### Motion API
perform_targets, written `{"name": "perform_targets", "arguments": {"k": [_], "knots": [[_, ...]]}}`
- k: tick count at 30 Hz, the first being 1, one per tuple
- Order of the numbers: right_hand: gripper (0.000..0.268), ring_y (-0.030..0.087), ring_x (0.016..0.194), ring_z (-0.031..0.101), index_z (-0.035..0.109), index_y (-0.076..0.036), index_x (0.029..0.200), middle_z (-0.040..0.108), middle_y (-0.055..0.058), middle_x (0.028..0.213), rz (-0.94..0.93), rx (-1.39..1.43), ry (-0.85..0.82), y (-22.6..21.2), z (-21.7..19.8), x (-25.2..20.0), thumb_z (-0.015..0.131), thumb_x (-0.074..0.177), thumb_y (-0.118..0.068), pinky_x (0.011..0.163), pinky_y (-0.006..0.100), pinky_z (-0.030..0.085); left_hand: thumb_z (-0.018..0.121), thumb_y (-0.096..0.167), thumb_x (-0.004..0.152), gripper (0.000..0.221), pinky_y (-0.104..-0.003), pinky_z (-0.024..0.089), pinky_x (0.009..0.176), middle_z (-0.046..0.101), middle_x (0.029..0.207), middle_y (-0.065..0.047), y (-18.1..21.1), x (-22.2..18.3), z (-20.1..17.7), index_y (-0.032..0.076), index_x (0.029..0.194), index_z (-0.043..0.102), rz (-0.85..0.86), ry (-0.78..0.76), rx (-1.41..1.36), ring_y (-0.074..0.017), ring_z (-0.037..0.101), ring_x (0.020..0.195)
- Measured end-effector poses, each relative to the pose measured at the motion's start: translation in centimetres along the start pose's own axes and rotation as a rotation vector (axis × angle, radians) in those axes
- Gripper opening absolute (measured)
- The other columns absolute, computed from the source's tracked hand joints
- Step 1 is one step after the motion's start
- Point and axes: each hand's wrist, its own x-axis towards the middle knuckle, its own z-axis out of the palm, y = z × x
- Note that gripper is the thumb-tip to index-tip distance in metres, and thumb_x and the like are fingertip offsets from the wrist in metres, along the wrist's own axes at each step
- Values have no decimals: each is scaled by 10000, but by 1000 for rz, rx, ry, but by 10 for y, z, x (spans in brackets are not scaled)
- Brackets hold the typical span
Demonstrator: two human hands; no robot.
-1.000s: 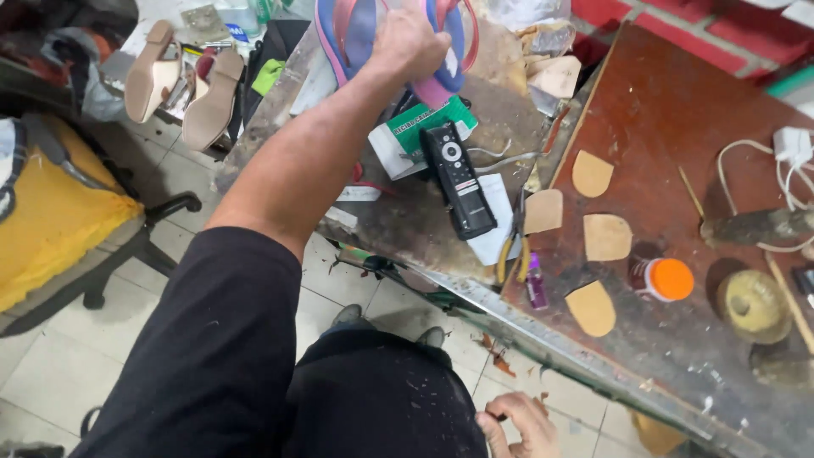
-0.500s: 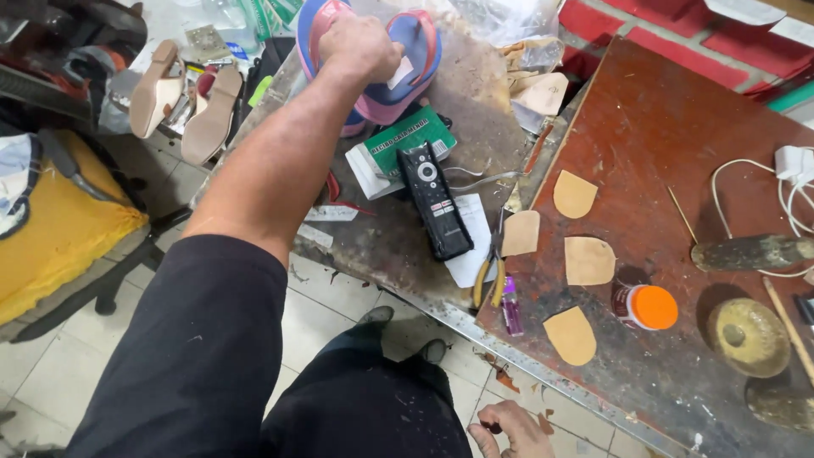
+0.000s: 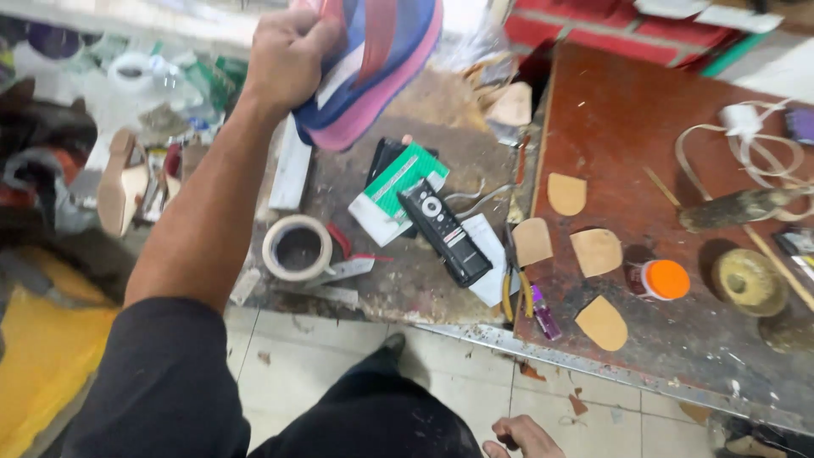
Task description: Assembling and repairing flip-flops by pulling straps through soles and preparing leather components at a workbench.
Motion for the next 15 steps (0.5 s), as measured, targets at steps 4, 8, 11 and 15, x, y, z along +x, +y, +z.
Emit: {"name": "perform_targets", "arguments": {"k": [4,8,11,15], "knots": [[283,73,690,675,775,-303,890,681,-79,797,-97,-57,160,16,-8,-4,780,799,-571,666,245,557,653,216,1029,426,-238,238,449,378,577,95,87,-29,5,194,652,456,9,-117,-281,-22,344,520],[282,118,762,703,697,-181,1045,762,-49,943,-274,33,501,-42,-55,-56,773,846,-366,793,277,561,607,279,1062,483,-342,251,592,303,691,46,162,-76,33,155,695,319,388,-241,-179,-101,315,673],[586,139,958,708,574,-120,1342,741,7,1150,-291,296,698,-61,-78,-109,758,834,-345,881,310,526,558,211,1050,430,-410,279,632,330,668,-27,226,-135,61,95,694,347,658,-351,-165,-184,338,650],[698,295,1164,599,301,-80,1562,469,249,1515,-693,652,1007,-69,-102,-176,647,997,-299,1006,393,531,560,122,1045,306,-462,327,623,465,695,-130,291,-237,102,7,761,557,1161,-377,-321,-331,405,633]]}}
